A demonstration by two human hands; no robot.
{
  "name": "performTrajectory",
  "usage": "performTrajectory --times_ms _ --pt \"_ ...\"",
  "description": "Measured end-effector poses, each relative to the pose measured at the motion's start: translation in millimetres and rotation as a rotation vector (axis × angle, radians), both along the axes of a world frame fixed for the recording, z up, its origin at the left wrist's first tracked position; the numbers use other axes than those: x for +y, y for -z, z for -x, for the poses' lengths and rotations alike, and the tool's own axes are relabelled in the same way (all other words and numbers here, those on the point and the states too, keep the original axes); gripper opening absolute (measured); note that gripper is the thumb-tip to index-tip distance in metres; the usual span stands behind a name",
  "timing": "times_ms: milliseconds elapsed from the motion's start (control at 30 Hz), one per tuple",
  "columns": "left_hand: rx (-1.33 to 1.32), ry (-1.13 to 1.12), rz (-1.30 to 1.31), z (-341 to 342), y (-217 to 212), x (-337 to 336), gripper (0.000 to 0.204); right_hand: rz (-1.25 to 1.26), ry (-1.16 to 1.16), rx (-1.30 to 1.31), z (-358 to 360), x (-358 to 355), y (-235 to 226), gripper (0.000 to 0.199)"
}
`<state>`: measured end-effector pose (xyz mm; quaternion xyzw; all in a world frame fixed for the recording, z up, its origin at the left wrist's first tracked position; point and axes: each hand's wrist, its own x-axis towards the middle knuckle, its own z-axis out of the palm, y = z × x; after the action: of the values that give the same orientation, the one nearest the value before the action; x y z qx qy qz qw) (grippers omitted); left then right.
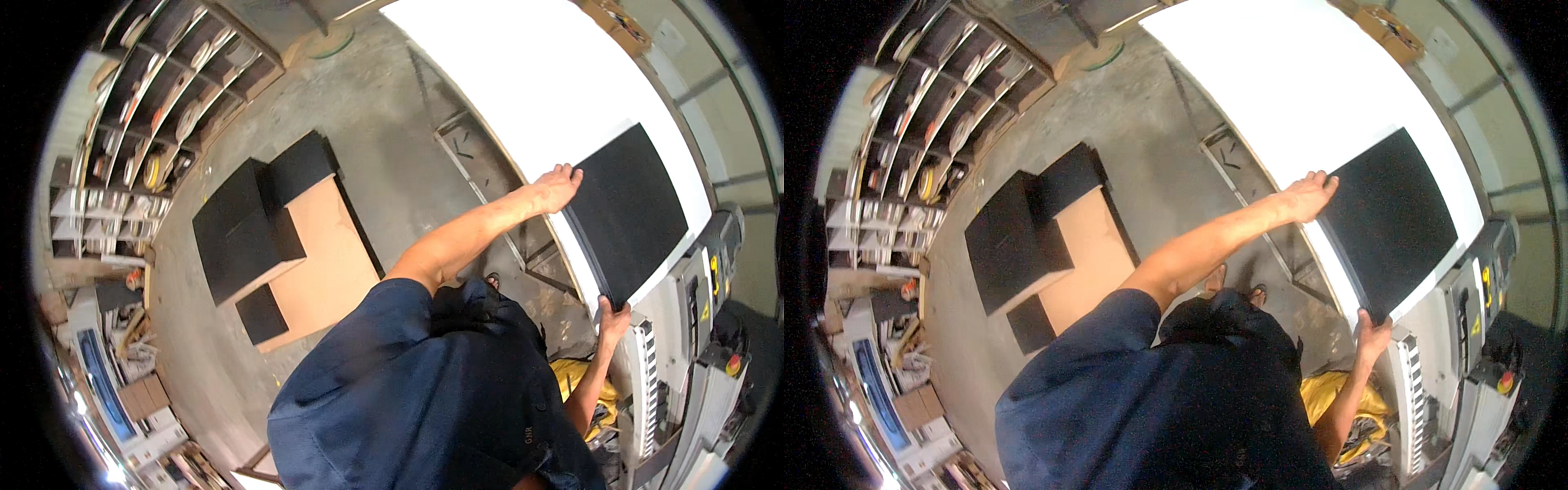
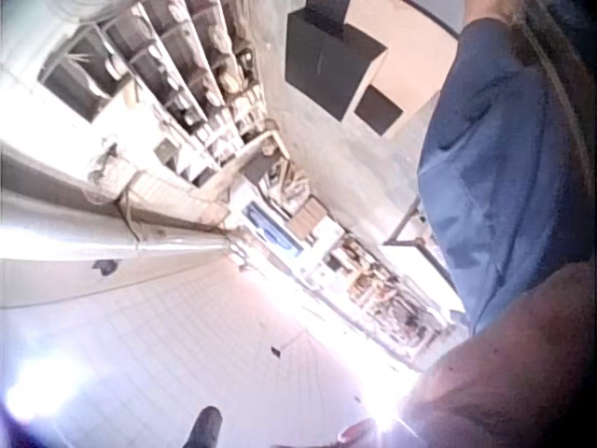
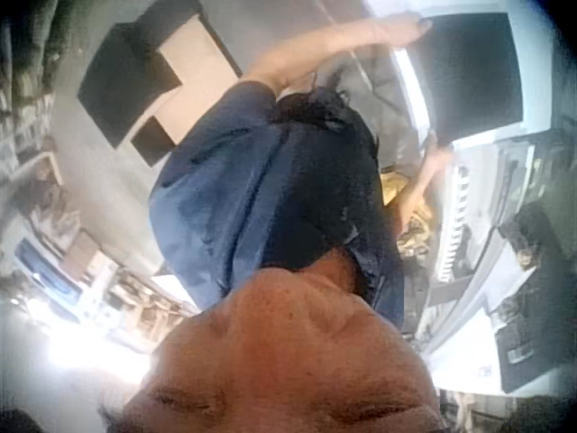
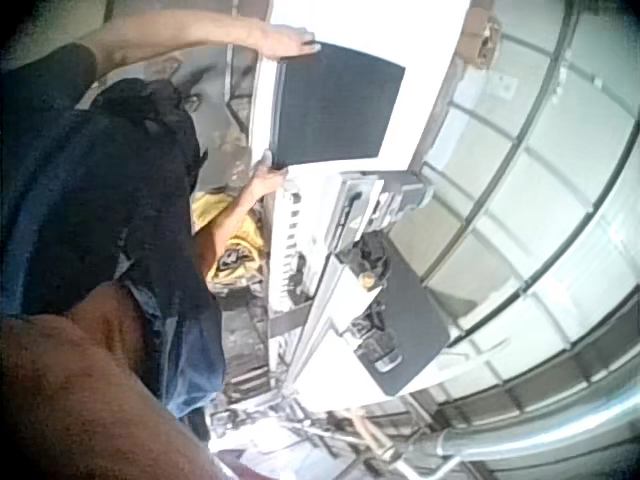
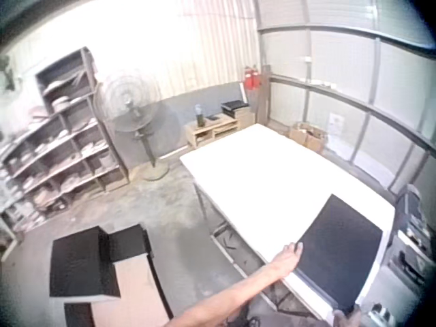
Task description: The person picks up black rectangular panels one by one from a white table and places them onto a growing stack on a cardboard sheet on the floor.
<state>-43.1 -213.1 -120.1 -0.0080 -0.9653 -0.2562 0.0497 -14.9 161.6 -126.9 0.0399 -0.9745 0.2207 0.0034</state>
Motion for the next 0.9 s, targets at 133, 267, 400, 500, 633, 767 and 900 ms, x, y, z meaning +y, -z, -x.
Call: performTrajectory --times_ms 133,267,400,500,633,767,900 --pt "-0.082 0.012 -0.119 11.6 0.8 3.2 0.068 0.160 -0.050 0.024 2.2 9.3 15.4 0.068" --pt "0.049 0.068 -0.096 8.4 13.8 -10.3 0.076 -0.078 0.066 0.006 0.4 -10.1 -1.2 0.061" --pt "-0.068 0.007 -0.081 1.2 -16.4 -3.8 0.087 -0.011 0.135 -0.048 6.2 -11.2 -6.4 0.048" --pt "-0.045 0.029 -0.054 5.2 -21.4 -1.6 0.088 0.031 0.134 0.126 -0.7 -7.7 -2.5 0.047" --pt "-0.023 0.043 -0.017 3.0 -14.5 10.0 0.087 -0.011 0.139 0.166 -11.9 -5.7 1.7 0.044" --pt "0.012 0.087 0.050 2.0 -6.7 6.6 0.093 0.049 0.116 0.195 -15.4 -7.8 5.5 0.044" --pt "-0.116 0.068 0.110 7.4 -23.6 15.4 0.090 0.106 0.152 0.134 -15.2 -6.3 3.5 0.038"
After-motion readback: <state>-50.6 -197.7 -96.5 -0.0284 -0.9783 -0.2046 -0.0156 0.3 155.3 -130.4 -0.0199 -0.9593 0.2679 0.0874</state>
